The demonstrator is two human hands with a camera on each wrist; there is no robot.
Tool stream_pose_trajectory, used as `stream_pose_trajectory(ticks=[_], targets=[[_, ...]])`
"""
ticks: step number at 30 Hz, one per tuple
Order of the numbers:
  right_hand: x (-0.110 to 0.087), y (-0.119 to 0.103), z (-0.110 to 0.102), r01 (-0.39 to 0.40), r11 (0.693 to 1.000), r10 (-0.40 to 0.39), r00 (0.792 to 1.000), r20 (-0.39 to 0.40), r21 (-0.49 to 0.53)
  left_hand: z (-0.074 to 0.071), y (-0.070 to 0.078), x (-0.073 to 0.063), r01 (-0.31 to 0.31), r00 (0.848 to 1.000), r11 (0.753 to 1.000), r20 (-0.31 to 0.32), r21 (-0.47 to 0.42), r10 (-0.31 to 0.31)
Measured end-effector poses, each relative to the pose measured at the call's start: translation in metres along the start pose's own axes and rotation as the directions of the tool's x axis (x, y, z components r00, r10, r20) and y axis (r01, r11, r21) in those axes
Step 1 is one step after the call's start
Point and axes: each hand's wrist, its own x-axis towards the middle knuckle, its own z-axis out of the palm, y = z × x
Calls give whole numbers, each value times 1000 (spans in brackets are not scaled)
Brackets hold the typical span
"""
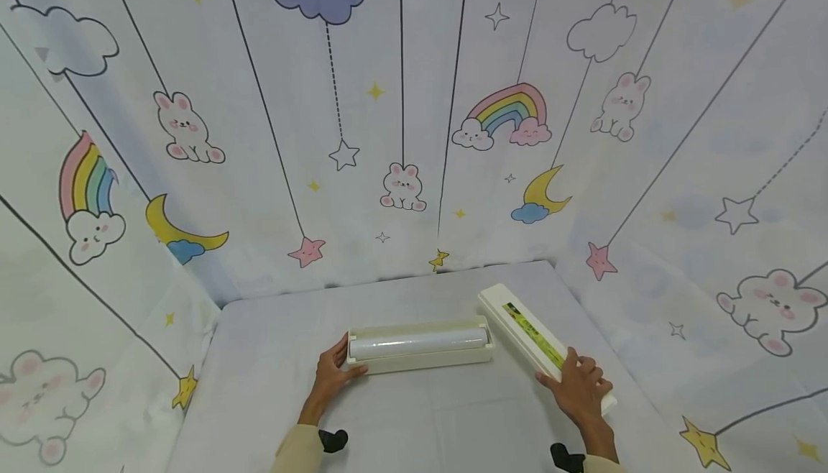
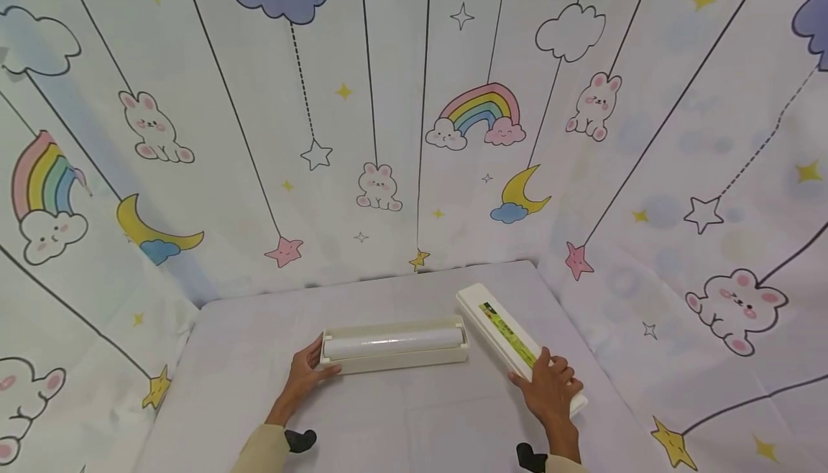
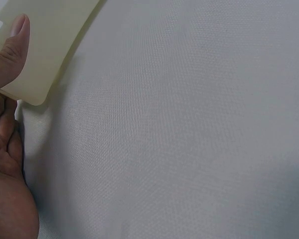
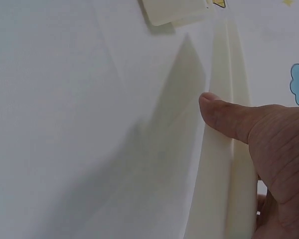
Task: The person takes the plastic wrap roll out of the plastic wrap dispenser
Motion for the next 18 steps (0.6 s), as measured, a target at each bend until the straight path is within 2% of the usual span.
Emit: stream_pose_trajectory(ticks=[6,10,13,17,18], targets=[[1,4,4,-8,1000,8,1000,17,-4,1,-4,5,73,997,997,1,-22,-73],[1,5,6,-2,1000,2,1000,31,0,-1,-8,8,107,994,992,8,-73,-107],[-1,6,7,-3,1000,3,999,39,7,-2,-8,6,66,998,996,16,-56,-65],[-1,7,8,-12,1000,12,999,51,4,-2,-4,2,-17,1000,1000,18,2,17],[0,7,9,-14,1000,14,999,52,-2,-1,-4,3,-13,1000,1000,18,-1,13]])
